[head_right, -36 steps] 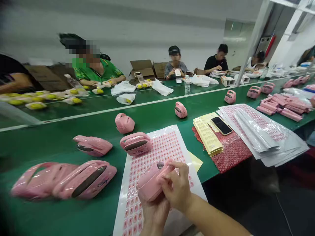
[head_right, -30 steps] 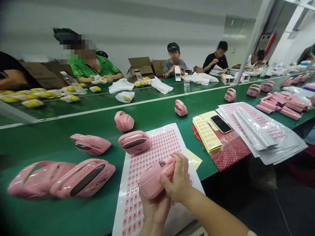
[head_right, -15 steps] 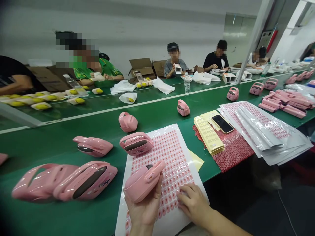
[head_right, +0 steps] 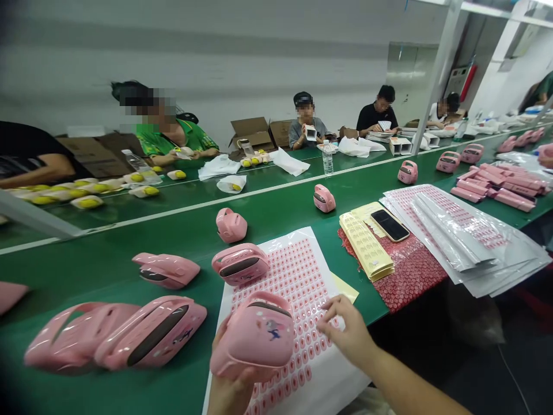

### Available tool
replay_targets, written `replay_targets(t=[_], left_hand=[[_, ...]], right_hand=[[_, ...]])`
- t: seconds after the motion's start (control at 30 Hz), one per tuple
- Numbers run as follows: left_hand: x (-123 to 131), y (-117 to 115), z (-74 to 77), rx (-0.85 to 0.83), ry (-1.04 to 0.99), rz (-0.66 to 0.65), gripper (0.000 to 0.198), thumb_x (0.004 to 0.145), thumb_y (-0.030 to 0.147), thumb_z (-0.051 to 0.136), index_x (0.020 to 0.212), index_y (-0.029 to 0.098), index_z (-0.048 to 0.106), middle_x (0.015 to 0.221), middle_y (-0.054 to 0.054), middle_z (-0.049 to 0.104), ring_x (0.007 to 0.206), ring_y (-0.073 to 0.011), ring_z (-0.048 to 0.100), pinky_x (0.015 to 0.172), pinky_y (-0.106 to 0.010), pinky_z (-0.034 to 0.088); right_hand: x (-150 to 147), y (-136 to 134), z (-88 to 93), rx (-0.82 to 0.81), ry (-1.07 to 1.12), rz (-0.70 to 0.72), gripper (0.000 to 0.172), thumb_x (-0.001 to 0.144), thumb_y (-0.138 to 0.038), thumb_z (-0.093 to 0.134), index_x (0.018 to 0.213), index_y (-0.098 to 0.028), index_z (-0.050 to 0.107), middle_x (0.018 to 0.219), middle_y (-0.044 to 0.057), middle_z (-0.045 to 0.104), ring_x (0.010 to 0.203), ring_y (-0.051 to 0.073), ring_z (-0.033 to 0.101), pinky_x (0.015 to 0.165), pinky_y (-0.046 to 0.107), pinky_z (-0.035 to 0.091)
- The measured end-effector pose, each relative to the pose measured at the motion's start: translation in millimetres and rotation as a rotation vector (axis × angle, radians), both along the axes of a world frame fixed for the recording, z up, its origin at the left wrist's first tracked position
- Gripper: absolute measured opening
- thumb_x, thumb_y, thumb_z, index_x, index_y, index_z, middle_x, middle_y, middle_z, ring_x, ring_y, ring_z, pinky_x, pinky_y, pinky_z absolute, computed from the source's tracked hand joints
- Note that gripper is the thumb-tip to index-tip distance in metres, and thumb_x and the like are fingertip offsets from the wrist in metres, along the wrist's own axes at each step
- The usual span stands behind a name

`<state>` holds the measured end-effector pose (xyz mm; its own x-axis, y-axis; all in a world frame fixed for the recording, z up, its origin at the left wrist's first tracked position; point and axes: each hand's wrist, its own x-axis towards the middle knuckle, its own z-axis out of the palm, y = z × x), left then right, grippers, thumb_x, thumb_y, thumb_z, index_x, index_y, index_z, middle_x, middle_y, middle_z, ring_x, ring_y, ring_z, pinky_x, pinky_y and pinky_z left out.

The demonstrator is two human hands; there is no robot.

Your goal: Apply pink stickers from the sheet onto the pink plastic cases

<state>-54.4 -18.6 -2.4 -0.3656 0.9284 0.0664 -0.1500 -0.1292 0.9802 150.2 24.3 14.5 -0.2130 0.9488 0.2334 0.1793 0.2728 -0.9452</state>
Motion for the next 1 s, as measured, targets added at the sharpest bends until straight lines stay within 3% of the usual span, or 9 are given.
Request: replay_targets(t=[0.07, 0.13, 0.27, 0.43, 0.67, 0.87, 1.0], left_hand=[[-2.8, 2.6, 1.0, 0.093, 0.351, -0.008, 0.100, 0.043, 0.045, 0.077, 0.129, 0.035, 0.027, 0.128, -0.006, 0.041, 0.116, -0.0372, 0.039, 0.090, -0.055, 0.041], [-5.3, 8.6, -1.1, 0.241, 0.591, -0.108, 0.096, 0.048, 0.039, 0.076, 0.130, 0.033, 0.026, 0.126, -0.009, 0.041, 0.113, -0.0363, 0.043, 0.088, -0.055, 0.042], [-5.6, 20.6, -4.0, 0.509, 0.817, -0.271, 0.094, 0.053, 0.030, 0.074, 0.132, 0.028, 0.023, 0.124, -0.013, 0.044, 0.108, -0.0334, 0.048, 0.083, -0.049, 0.047], [0.9, 18.9, 9.6, 0.495, 0.731, -0.318, 0.099, 0.048, 0.016, 0.078, 0.130, 0.035, 0.028, 0.127, -0.011, 0.044, 0.113, -0.0334, 0.046, 0.089, -0.048, 0.041], [2.2, 14.4, 13.6, 0.303, 0.322, -0.300, 0.084, 0.034, 0.001, 0.078, 0.110, 0.030, 0.055, 0.119, -0.008, 0.054, 0.110, -0.0355, 0.047, 0.095, -0.053, 0.032], [0.6, 16.1, 11.2, 0.407, 0.520, -0.306, 0.097, 0.038, 0.004, 0.079, 0.123, 0.036, 0.042, 0.124, -0.007, 0.049, 0.110, -0.0341, 0.047, 0.091, -0.049, 0.038], [0.6, 16.3, 13.0, 0.473, 0.607, -0.292, 0.101, 0.040, 0.008, 0.080, 0.127, 0.037, 0.036, 0.126, -0.006, 0.047, 0.111, -0.0321, 0.047, 0.091, -0.045, 0.039]], right_hand=[[1.9, 14.0, 26.6, -0.059, 0.112, 0.009, 0.020, 0.073, -0.038, 0.062, 0.065, -0.020, 0.055, 0.090, 0.005, 0.053, 0.091, 0.020, 0.052, 0.085, 0.037, 0.040], [-0.6, 22.2, 48.5, -0.080, 0.179, 0.060, 0.022, 0.071, -0.040, 0.063, 0.065, -0.020, 0.057, 0.092, 0.005, 0.051, 0.095, 0.020, 0.050, 0.087, 0.037, 0.038], [-15.4, 22.7, 70.2, -0.071, 0.128, 0.175, 0.018, 0.070, -0.037, 0.065, 0.066, -0.020, 0.060, 0.093, 0.004, 0.050, 0.098, 0.020, 0.049, 0.090, 0.037, 0.036], [-30.2, 18.8, 65.2, -0.059, 0.021, 0.231, 0.013, 0.070, -0.030, 0.064, 0.062, -0.020, 0.060, 0.093, 0.004, 0.048, 0.098, 0.020, 0.049, 0.088, 0.037, 0.040], [-31.8, 17.1, 56.1, -0.032, 0.070, 0.251, 0.013, 0.071, -0.025, 0.062, 0.062, -0.019, 0.056, 0.095, 0.004, 0.048, 0.097, 0.019, 0.049, 0.087, 0.037, 0.042], [-30.3, 18.4, 59.9, 0.002, -0.008, 0.277, 0.013, 0.073, -0.024, 0.060, 0.063, -0.019, 0.055, 0.092, 0.004, 0.048, 0.095, 0.018, 0.051, 0.085, 0.035, 0.044], [-29.5, 17.5, 56.9, 0.209, -0.097, 0.246, 0.015, 0.078, -0.028, 0.056, 0.066, -0.019, 0.056, 0.091, 0.005, 0.050, 0.089, 0.017, 0.053, 0.079, 0.033, 0.047]])
